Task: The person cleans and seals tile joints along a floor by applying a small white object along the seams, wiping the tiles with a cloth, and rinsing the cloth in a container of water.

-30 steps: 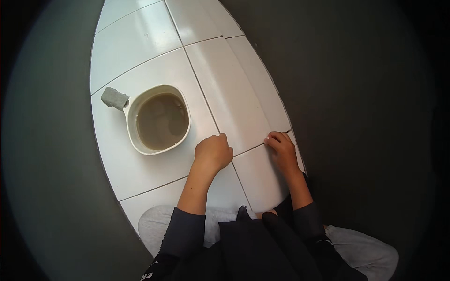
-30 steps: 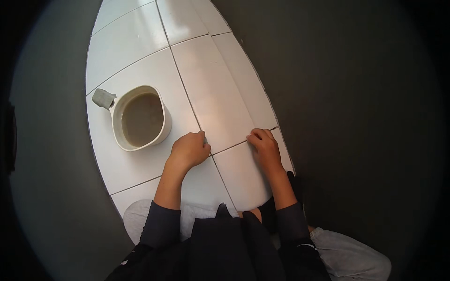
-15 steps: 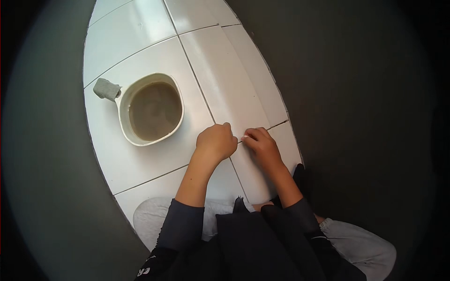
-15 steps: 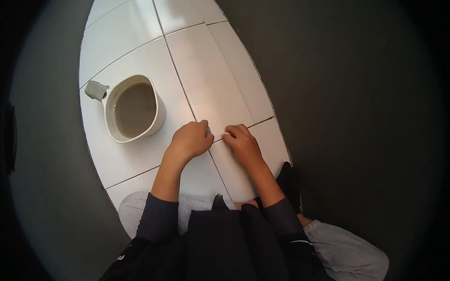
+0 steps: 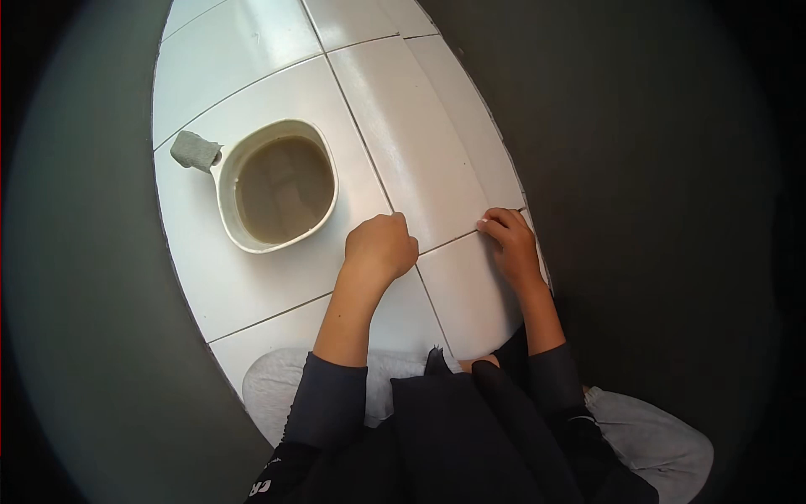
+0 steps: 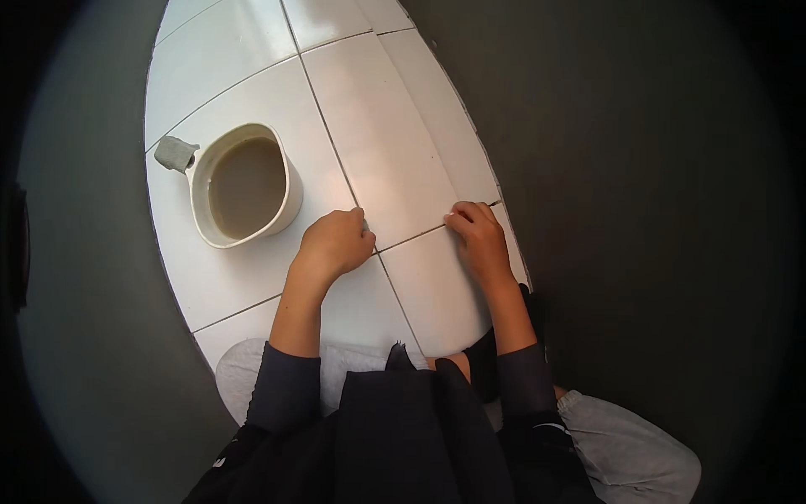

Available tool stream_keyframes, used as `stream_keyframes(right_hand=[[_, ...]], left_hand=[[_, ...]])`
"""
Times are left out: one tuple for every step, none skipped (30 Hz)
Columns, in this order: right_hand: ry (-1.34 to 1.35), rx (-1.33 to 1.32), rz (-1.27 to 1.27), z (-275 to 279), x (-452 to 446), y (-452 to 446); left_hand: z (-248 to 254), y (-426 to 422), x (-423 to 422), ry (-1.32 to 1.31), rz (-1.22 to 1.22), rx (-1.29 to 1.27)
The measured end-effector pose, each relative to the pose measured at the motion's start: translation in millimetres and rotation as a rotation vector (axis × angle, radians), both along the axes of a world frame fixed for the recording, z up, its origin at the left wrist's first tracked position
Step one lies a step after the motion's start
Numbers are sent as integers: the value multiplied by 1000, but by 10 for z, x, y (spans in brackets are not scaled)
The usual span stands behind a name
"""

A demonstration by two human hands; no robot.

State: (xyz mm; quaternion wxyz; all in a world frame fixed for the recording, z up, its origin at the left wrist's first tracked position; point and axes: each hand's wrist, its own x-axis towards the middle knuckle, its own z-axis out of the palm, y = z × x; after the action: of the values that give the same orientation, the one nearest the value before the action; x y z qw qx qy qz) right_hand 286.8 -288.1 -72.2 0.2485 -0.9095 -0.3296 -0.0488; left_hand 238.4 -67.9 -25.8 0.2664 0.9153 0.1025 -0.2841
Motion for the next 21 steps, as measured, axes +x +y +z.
stream_keyframes(right_hand=[[-15, -2, -9, 11, 13, -8], [-9, -3, 26, 0, -19, 34], [-3, -7, 58, 0, -99, 126], [13, 20, 116, -1, -186, 225], [10, 19, 167, 9, -231, 291], [13, 8, 157, 26, -198, 256], [20, -2, 150, 32, -144, 189], [0, -17, 92, 3, -72, 87], [-17, -34, 39, -1, -7, 0], [1, -17, 10, 3, 37, -61], [3, -21, 18, -38, 16, -49], [-3, -14, 42, -66, -28, 7], [-11, -8, 62, -60, -81, 76], [23, 27, 109, -47, -170, 176], [-4, 0, 170, -2, -215, 257], [2, 3, 150, -13, -183, 219], [12, 7, 131, -36, -133, 149], [-9, -12, 69, -51, -55, 41], [-26, -34, 12, -45, 20, -60], [4, 0, -25, -30, 66, -126], [6, -5, -19, -37, 47, -101]], left_hand=[[55, -15, 8, -3, 15, 6], [103, -36, 32, -12, 27, 12], [131, -62, 48, -17, 24, 6], [157, -90, 60, -19, 21, -23], [169, -103, 68, -18, 18, -49], [154, -89, 64, -19, 12, -44], [118, -50, 42, -3, 19, -70], [89, -17, 17, 17, 30, -97], [86, 2, 7, 24, 35, -95], [100, 17, 21, 24, 27, -50], [115, 9, 29, 21, 18, -9], [131, -20, 45, 18, 19, -15], [154, -67, 68, 7, 17, -32], [172, -102, 84, -4, 13, -48], [163, -104, 82, -9, 7, -47], [127, -89, 57, 0, 12, -70], [100, -66, 32, 13, 18, -92], [88, -33, 22, 16, 15, -86], [74, 1, 8, 10, 20, -50], [64, 21, -3, 4, 29, -17], [85, 2, 1, 6, 34, -21]])
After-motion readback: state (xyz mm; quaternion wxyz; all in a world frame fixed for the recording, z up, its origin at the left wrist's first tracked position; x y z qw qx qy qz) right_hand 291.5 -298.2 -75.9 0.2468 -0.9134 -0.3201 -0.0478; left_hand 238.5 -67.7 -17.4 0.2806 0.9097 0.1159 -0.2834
